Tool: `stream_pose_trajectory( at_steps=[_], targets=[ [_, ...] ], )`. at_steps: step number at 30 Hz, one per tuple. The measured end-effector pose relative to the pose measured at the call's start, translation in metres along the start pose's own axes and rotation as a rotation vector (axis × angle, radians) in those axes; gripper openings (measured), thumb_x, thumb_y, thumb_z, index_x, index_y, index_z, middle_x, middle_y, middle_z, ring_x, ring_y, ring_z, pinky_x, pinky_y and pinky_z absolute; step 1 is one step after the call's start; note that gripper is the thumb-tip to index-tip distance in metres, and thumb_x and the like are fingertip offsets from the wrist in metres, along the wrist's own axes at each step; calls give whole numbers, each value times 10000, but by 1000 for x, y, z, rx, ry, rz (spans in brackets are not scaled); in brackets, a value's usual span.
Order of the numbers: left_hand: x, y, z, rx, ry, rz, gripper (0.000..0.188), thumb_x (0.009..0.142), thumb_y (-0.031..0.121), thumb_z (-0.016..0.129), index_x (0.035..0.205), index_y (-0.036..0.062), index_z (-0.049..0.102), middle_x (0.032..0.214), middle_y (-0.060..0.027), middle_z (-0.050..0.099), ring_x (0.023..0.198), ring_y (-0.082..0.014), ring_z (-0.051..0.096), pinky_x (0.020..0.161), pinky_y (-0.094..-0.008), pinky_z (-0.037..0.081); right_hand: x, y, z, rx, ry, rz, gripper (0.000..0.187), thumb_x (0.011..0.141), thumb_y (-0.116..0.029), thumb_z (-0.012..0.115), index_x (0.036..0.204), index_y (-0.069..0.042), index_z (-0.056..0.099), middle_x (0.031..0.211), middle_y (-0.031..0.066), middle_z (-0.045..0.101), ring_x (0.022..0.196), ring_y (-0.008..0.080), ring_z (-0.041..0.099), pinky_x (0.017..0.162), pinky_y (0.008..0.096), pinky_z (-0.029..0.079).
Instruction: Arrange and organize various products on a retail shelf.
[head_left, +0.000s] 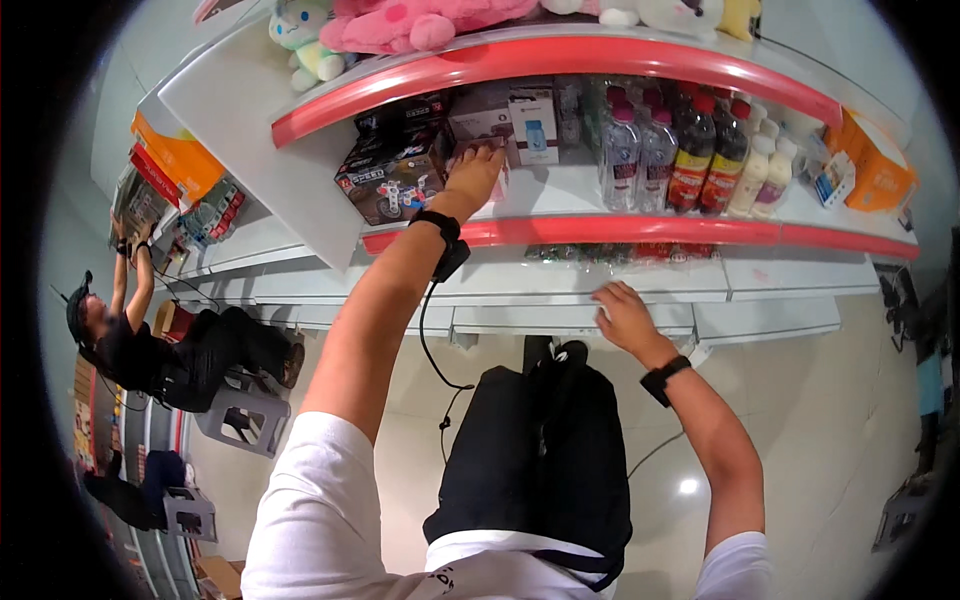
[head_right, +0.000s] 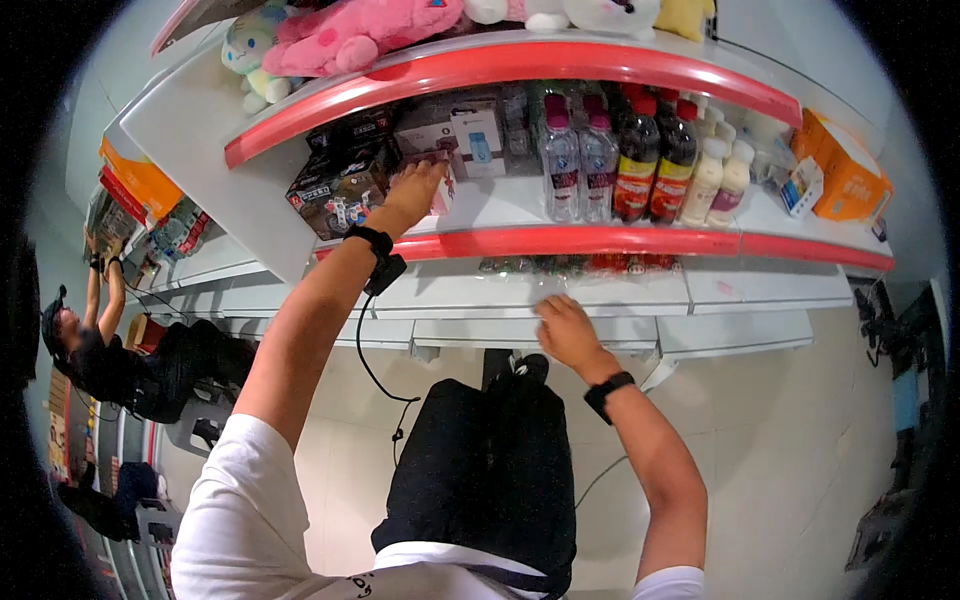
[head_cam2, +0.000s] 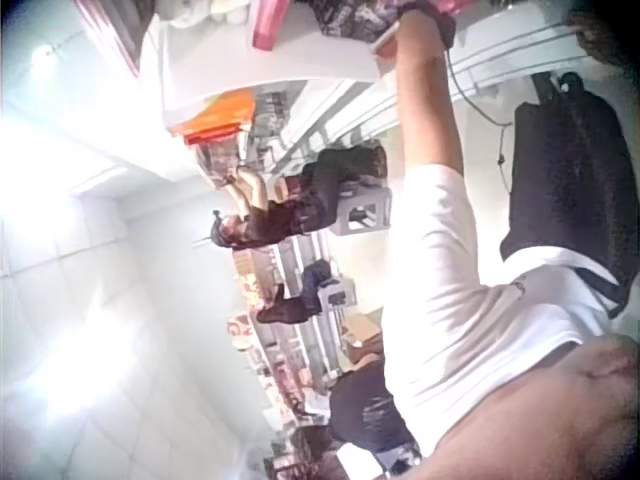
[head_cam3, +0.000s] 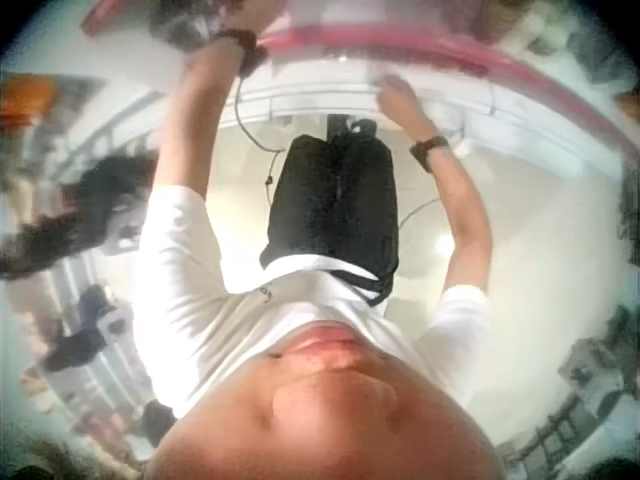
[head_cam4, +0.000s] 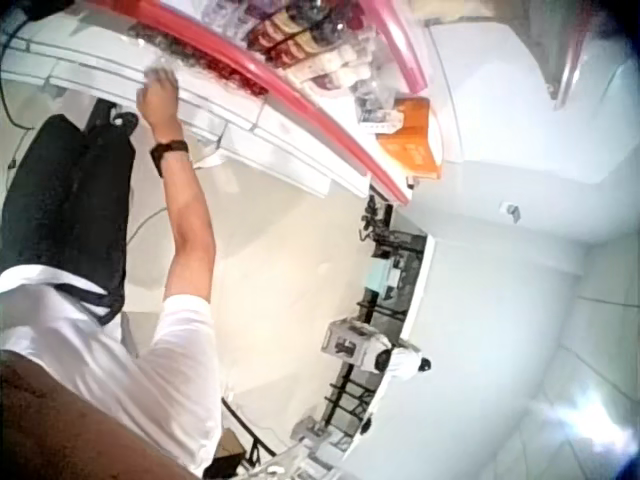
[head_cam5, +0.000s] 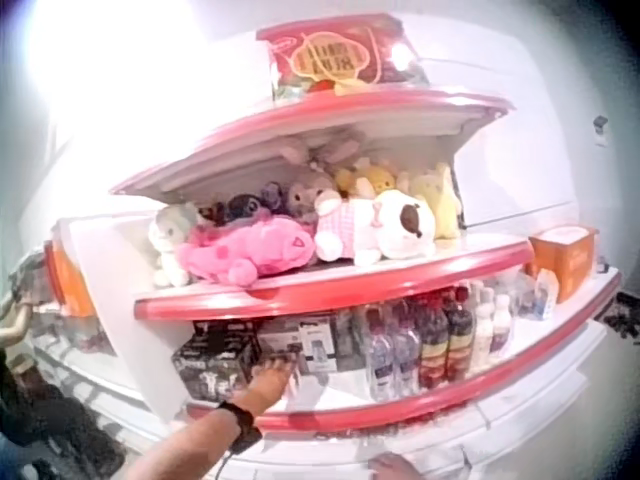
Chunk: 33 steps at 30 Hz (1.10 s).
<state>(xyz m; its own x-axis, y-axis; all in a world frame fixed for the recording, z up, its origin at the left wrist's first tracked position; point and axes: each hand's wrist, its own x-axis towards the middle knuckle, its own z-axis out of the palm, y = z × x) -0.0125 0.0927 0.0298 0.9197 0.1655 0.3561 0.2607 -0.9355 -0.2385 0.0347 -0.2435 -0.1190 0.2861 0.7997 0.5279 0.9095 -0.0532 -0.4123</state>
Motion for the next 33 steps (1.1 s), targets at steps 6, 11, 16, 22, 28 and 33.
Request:
stream_pose_trajectory(
  at_steps=[6,11,16,22,28,33],
  targets=[
    [7,1,6,30,81,4,320,860,120,498,1179,101,515,1095,-141,579,1025,-340,563,880,-455,459,139,-25,-14,-243,148,-168,242,743,-125,603,963,-28,572,984,133,544,986,310,504,873,441,405],
    [-7,7,3,7,236,5,385,803,87,545,1185,60,505,1099,-175,566,1022,-342,559,916,-447,438,166,4,4,-442,218,-19,236,801,-258,605,867,-33,573,876,123,541,890,300,526,785,405,433],
    [-76,34,19,-385,358,296,553,730,127,665,1241,29,478,1246,-183,473,1109,-352,467,987,-457,367,157,17,13,-488,188,-60,277,806,-311,619,847,-42,564,842,110,530,819,294,526,741,404,433],
    [-105,18,40,-430,344,103,556,707,191,688,1199,10,505,1239,-151,497,1111,-309,470,960,-423,343,167,9,18,-538,154,-49,317,791,-337,645,832,-40,542,836,121,514,803,308,521,713,416,436],
    [-97,25,43,-360,400,3,416,727,128,583,1117,-11,538,1132,-163,540,1057,-287,511,931,-430,346,173,0,12,-533,99,9,303,795,-300,650,791,-30,515,821,142,506,778,337,509,672,440,409],
    [-102,41,55,-393,358,-27,484,698,167,641,1133,-7,519,1204,-188,511,1111,-313,475,970,-465,320,163,2,10,-545,125,8,319,797,-321,641,830,-21,538,853,160,531,816,350,520,731,443,438]
  ],
)
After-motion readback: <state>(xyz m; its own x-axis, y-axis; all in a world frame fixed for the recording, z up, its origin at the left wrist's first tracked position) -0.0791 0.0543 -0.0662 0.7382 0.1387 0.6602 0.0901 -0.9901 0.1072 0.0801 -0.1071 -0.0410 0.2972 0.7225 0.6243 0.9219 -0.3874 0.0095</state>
